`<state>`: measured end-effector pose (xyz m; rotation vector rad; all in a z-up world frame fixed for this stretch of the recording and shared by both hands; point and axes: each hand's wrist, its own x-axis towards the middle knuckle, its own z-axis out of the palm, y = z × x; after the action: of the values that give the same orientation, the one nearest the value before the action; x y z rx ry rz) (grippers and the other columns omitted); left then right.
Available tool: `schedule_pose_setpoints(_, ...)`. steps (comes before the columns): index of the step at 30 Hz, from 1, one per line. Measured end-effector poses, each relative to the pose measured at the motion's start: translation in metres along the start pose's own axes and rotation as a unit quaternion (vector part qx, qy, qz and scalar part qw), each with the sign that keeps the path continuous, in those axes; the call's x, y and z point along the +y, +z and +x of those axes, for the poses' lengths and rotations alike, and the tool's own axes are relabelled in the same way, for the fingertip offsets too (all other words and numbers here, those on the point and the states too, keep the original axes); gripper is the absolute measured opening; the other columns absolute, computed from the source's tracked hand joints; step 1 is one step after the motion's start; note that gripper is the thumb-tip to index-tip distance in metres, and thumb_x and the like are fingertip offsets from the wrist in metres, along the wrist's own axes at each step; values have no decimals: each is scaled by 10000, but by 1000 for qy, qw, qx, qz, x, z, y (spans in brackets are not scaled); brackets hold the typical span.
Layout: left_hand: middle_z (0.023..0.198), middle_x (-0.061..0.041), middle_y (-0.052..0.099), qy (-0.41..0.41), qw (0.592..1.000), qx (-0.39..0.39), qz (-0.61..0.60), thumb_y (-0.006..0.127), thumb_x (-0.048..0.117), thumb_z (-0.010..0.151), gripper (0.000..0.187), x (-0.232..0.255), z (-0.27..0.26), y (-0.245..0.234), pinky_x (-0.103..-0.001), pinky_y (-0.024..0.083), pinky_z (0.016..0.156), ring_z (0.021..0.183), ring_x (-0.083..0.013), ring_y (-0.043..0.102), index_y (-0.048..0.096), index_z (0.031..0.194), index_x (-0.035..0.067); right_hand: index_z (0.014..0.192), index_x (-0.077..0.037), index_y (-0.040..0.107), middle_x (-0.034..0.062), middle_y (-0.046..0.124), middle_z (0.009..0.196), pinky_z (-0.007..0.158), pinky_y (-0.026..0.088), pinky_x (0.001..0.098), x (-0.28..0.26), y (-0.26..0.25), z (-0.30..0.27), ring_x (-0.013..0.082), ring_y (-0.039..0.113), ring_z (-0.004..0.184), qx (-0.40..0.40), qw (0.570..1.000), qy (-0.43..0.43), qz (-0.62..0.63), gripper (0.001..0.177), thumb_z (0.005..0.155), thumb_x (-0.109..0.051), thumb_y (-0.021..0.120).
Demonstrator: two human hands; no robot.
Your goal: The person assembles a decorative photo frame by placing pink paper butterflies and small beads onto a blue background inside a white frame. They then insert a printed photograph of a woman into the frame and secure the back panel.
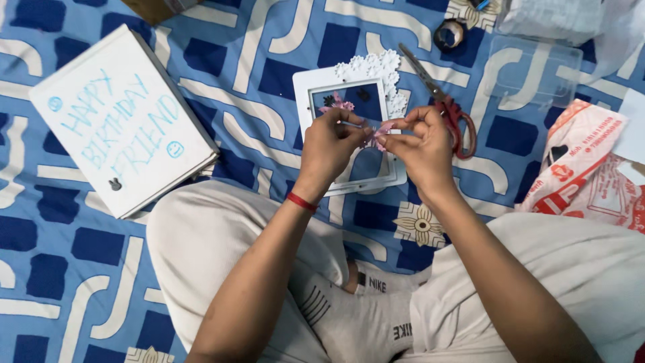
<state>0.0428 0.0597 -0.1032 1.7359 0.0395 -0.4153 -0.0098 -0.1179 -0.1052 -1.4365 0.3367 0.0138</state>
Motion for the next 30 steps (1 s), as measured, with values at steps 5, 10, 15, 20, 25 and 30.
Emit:
schedule_pose_setpoints(5,823,-106,801,18,996,26,87,772,123,852,193,-10,4,5,-271,611,699,778,-165,801,685,1001,36,1106,-28,421,159,673,1134,832,633,303,25,1,3,214,761,991,14,997,-44,-63,421,885,116,750)
schedule_pose_setpoints(10,814,-99,785,30,988,57,138,802,134,811,230,-12,3,9,-320,608,689,765,-216,794,650,965,55,1094,-17,425,145,671,1133,825,652,301,36,7,3,204,760,972,39,990,-81,-111,425,877,116,766)
schedule_pose_setpoints(15,826,-96,776,86,978,70,175,814,113,788,244,-15,3,11,-350,597,671,752,-250,778,626,930,50,1050,5,476,136,658,1103,811,677,302,37,12,2,183,763,969,57,978,-114,-163,359,879,118,771)
schedule_pose_setpoints(20,826,-81,773,100,971,80,203,814,142,797,230,-18,3,13,-368,590,671,766,-262,766,636,921,67,1035,10,540,114,638,1060,791,647,283,34,17,-1,172,734,949,45,946,-204,-248,290,908,99,785)
schedule_pose_setpoints(25,841,-68,735,130,946,94,282,811,182,805,187,-18,1,13,-428,552,643,763,-306,720,664,880,94,985,-28,650,73,644,975,719,551,347,25,15,-4,216,653,844,40,875,-261,-405,228,860,-5,838)
schedule_pose_setpoints(30,861,-72,680,210,909,101,345,798,277,790,196,-21,-3,13,-433,544,614,763,-306,707,719,908,141,1004,-110,807,38,628,891,745,510,393,22,9,-4,264,577,879,35,816,-288,-500,150,863,-138,850)
